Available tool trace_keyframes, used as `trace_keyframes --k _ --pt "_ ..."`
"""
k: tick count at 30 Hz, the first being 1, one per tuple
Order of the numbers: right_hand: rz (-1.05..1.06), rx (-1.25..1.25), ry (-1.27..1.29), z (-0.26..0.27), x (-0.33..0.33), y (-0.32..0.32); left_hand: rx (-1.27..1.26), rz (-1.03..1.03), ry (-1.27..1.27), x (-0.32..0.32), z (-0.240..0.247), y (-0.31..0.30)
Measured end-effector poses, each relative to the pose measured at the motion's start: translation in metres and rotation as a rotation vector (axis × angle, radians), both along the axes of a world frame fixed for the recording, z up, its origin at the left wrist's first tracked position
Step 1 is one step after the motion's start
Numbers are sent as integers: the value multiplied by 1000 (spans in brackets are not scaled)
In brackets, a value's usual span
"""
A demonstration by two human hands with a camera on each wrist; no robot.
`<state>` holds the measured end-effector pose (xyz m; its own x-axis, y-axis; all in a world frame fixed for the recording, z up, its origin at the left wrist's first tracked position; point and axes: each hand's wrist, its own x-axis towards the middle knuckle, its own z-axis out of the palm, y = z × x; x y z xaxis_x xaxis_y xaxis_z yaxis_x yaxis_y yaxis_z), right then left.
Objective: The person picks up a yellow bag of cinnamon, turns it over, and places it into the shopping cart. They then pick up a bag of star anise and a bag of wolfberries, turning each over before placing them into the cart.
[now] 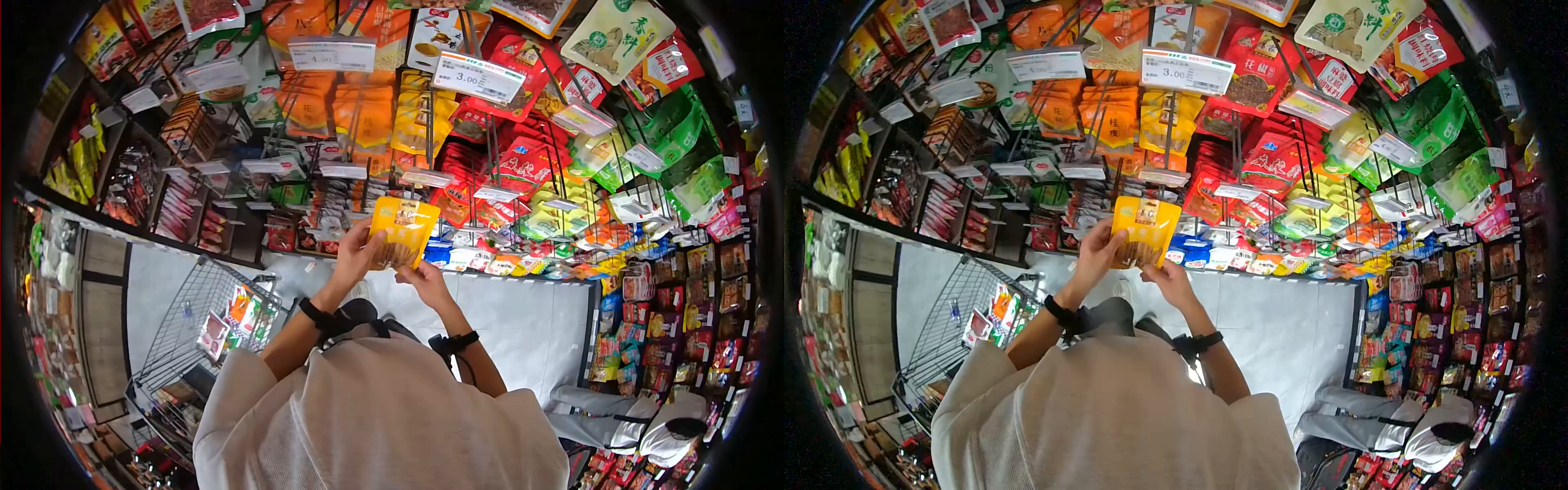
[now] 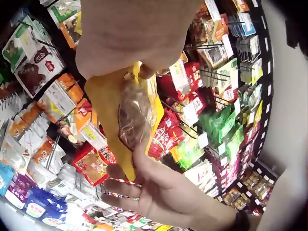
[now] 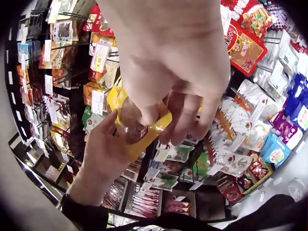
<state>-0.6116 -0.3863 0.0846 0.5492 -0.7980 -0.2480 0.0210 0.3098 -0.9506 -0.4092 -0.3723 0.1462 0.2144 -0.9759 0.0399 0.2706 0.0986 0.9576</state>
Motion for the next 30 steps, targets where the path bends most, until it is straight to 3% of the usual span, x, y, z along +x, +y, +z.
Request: trace_keyframes --k 4,11,24,30 --pt "-97 -26 9 20 9 -24 -49 -1 -16 6 3 -39" --pt "-259 -96 42 43 22 -53 -60 -181 20 19 18 -81" --pt "-212 -109 104 47 28 -77 -57 -246 -117 35 22 -104" --pt "-184 -90 67 38 25 -100 -146 -105 -260 31 16 -111"
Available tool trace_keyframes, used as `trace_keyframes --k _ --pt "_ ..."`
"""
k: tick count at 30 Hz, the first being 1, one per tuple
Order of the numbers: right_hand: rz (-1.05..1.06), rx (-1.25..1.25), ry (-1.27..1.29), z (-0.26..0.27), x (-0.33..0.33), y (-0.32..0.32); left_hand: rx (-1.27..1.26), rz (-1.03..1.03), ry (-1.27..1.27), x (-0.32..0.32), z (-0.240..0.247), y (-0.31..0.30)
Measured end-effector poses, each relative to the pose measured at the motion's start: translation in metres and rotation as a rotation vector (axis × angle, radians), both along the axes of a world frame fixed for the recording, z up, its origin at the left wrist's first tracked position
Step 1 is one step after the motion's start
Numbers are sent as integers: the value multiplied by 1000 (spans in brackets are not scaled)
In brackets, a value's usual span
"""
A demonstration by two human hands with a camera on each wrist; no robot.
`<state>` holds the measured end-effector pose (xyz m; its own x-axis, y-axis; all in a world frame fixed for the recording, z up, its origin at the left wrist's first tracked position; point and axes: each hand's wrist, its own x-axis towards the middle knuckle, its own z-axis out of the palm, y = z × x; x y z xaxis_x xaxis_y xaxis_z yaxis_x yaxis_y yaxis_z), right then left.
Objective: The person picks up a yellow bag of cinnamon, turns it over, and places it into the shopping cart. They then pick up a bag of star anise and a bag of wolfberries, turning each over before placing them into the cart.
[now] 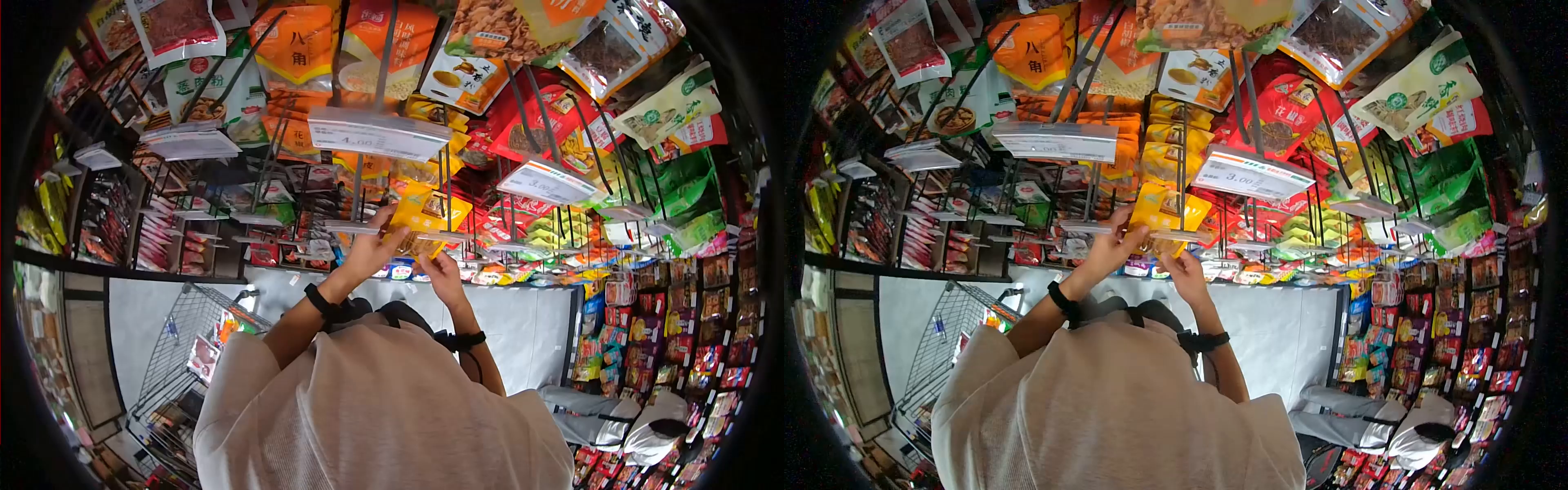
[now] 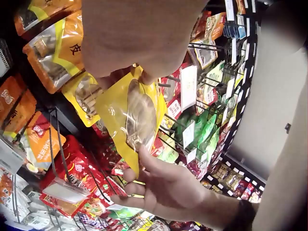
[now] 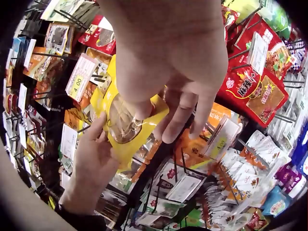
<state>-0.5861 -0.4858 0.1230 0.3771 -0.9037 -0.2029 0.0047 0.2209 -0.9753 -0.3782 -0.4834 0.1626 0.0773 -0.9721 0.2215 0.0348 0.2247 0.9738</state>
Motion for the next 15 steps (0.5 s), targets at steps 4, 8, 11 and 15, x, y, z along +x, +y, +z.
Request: trace_keyframes --k 4,8,11,15 --pt "0 -40 58 -12 -4 -32 39 132 -171 -6 -10 6" --pt "13 -173 74 -10 -8 -65 121 176 -290 -14 -12 18" --pt "-48 -237 134 -1 0 -84 243 207 -348 -22 -2 26" --pt "-30 -76 23 -24 9 -114 300 275 -316 -29 -2 36"
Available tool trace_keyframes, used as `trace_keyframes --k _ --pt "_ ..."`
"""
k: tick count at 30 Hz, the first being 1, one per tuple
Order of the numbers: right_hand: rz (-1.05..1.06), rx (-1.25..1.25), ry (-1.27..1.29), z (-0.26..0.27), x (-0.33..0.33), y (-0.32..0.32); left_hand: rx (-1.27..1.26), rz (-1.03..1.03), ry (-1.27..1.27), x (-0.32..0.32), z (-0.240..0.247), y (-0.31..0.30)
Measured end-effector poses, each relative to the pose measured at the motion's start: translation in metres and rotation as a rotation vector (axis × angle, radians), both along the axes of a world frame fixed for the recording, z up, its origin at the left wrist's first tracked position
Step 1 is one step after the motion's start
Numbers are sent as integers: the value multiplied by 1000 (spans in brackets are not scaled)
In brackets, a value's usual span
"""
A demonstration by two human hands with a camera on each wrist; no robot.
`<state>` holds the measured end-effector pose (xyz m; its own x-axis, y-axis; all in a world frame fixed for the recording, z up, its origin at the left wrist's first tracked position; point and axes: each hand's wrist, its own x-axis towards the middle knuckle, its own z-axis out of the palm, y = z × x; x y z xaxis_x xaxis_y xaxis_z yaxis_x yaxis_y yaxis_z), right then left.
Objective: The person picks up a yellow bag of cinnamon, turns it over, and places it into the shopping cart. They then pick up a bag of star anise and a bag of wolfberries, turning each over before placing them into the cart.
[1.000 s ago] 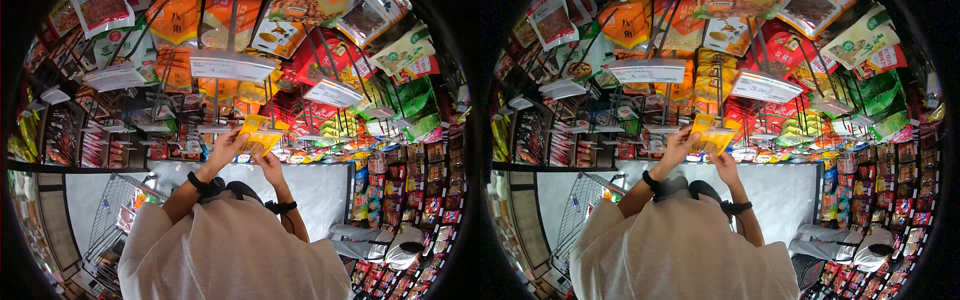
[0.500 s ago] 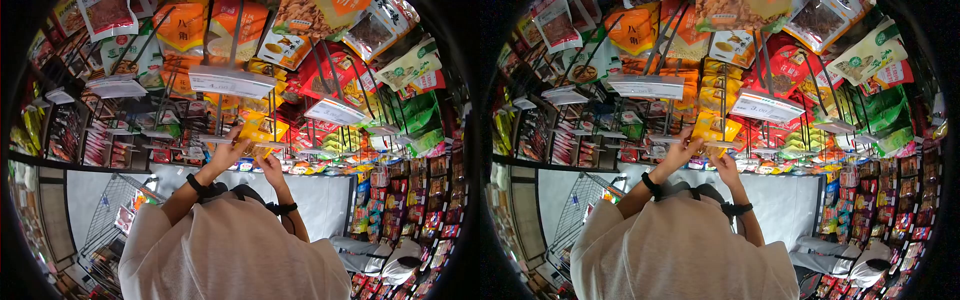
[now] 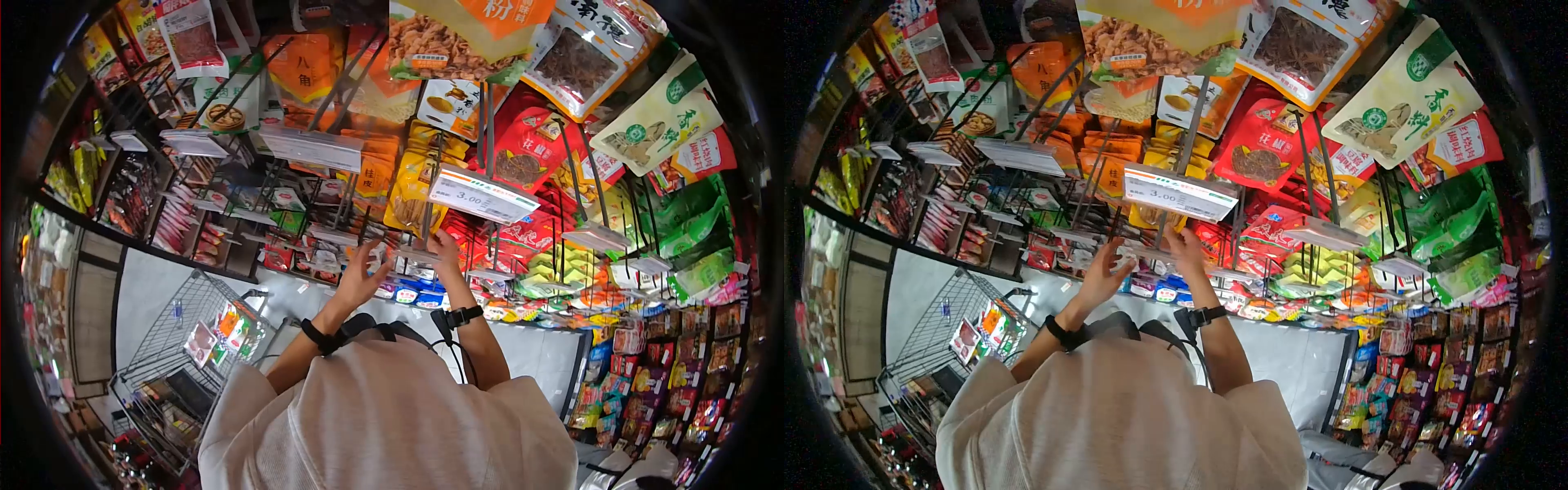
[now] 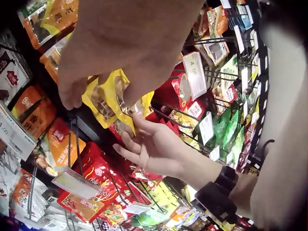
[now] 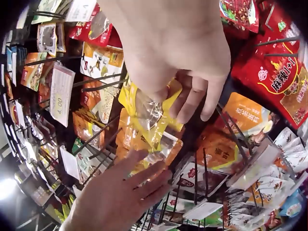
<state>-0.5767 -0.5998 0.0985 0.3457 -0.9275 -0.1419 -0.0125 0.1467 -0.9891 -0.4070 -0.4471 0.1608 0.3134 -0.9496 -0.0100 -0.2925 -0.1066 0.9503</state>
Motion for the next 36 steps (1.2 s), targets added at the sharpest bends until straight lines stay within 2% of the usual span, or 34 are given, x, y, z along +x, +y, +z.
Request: trace_keyframes --k 1,2,5,10,13,15,19,22,23,26,27,28,30,31,35,36 --pt "21 -19 86 -7 3 -11 24 -2 8 -1 -2 2" --pt "37 28 32 -14 5 -18 23 10 25 -1 -4 4" --pt "74 114 -127 12 10 -22 21 39 76 -7 -13 9" --pt "91 102 -101 28 6 -18 57 93 131 -22 -20 5" --pt "139 81 33 14 -3 -16 10 105 363 -32 -18 3" --pt "150 87 119 -11 -7 -12 14 97 344 -37 -22 3" --pt "191 267 -156 2 -29 24 31 116 320 -47 -38 5" --pt "255 278 -42 -11 -49 37 208 90 174 -60 -16 18" --pt "288 203 -35 -33 -53 39 149 80 163 -63 -29 23" --pt "412 32 49 -58 -55 50 164 -39 -63 -70 8 46" --pt "447 185 10 -49 -55 57 99 -28 -165 -69 -10 55" --pt "481 275 -35 -31 -52 65 91 20 -173 -68 -12 66" --pt "576 240 -12 -39 -50 72 78 94 -192 -64 -13 86" --pt "620 185 43 -46 -49 74 -15 166 -171 -63 -3 95" --pt "743 153 145 -58 -44 84 89 397 -137 -52 -13 138" --pt "741 125 143 -62 -44 85 45 414 -126 -54 -19 144"
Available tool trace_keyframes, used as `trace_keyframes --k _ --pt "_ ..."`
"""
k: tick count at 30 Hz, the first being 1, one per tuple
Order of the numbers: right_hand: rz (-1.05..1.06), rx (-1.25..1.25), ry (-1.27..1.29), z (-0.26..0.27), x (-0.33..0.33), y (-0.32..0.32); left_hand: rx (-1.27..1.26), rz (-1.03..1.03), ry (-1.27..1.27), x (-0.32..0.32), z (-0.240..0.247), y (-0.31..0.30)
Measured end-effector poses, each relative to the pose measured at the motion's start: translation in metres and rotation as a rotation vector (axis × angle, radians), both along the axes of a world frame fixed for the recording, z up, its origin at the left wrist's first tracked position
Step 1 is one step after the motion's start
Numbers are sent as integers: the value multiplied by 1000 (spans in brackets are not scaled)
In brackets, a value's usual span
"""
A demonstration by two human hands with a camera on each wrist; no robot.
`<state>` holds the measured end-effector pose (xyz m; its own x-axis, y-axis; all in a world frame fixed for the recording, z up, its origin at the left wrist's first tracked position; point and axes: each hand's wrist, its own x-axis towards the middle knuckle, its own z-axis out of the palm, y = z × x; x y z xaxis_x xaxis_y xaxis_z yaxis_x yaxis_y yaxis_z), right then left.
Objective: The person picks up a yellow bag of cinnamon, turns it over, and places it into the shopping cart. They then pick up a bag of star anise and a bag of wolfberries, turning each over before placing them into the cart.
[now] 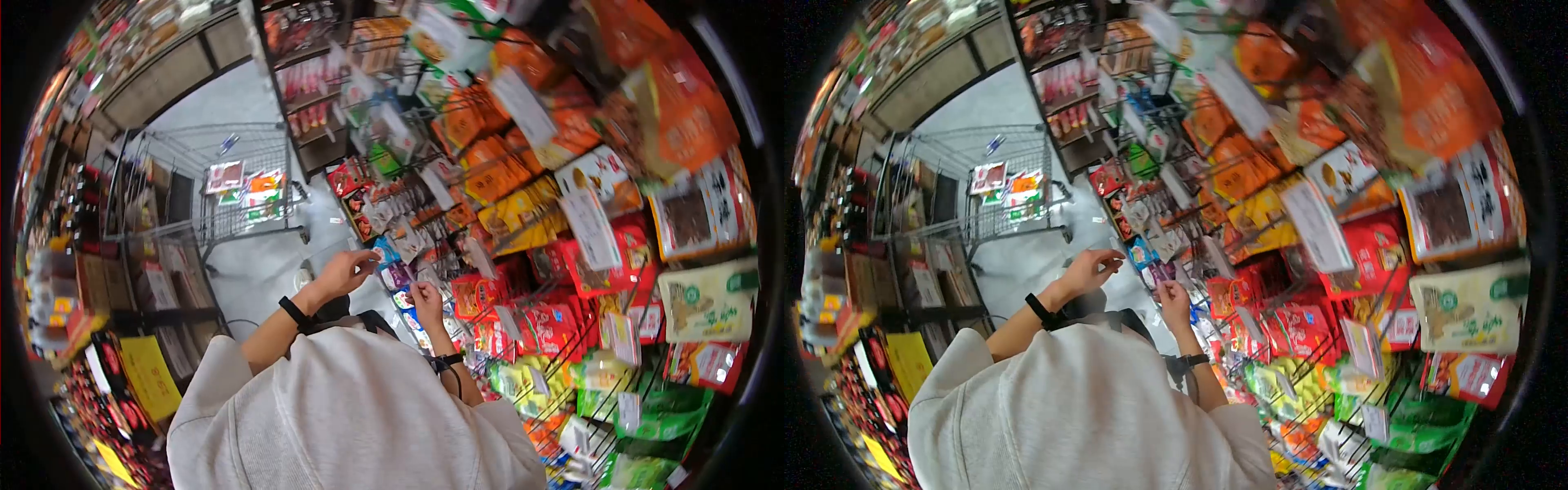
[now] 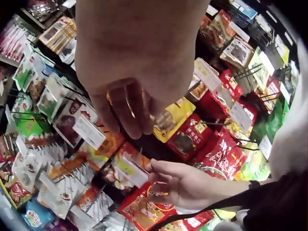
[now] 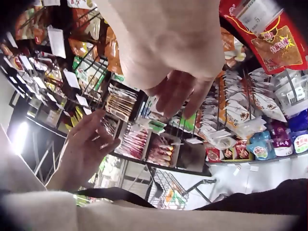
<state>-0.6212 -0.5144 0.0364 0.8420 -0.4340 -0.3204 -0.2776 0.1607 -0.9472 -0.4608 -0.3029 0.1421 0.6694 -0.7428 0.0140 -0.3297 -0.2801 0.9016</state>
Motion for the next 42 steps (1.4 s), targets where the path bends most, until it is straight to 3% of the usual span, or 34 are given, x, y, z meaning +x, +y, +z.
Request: trace_keyframes --k 3,5,8,18,26,35,39,42 --pt "39 -61 -34 -15 19 26 -111 47 -50 10 -24 32" --pt "66 -100 -18 -15 35 49 31 68 -179 15 -11 51" --pt "146 -125 13 -18 64 84 84 95 -166 31 5 88" --pt "316 -151 -58 -5 212 210 106 379 -86 122 -12 260" --pt "447 -150 -62 9 300 318 11 582 -37 152 -25 377" --pt "608 -133 -86 26 349 367 -31 755 137 170 -34 416" --pt "710 14 67 -1 369 358 -19 766 179 184 -56 418" --pt "837 -9 211 -5 389 355 95 832 173 199 -69 417"
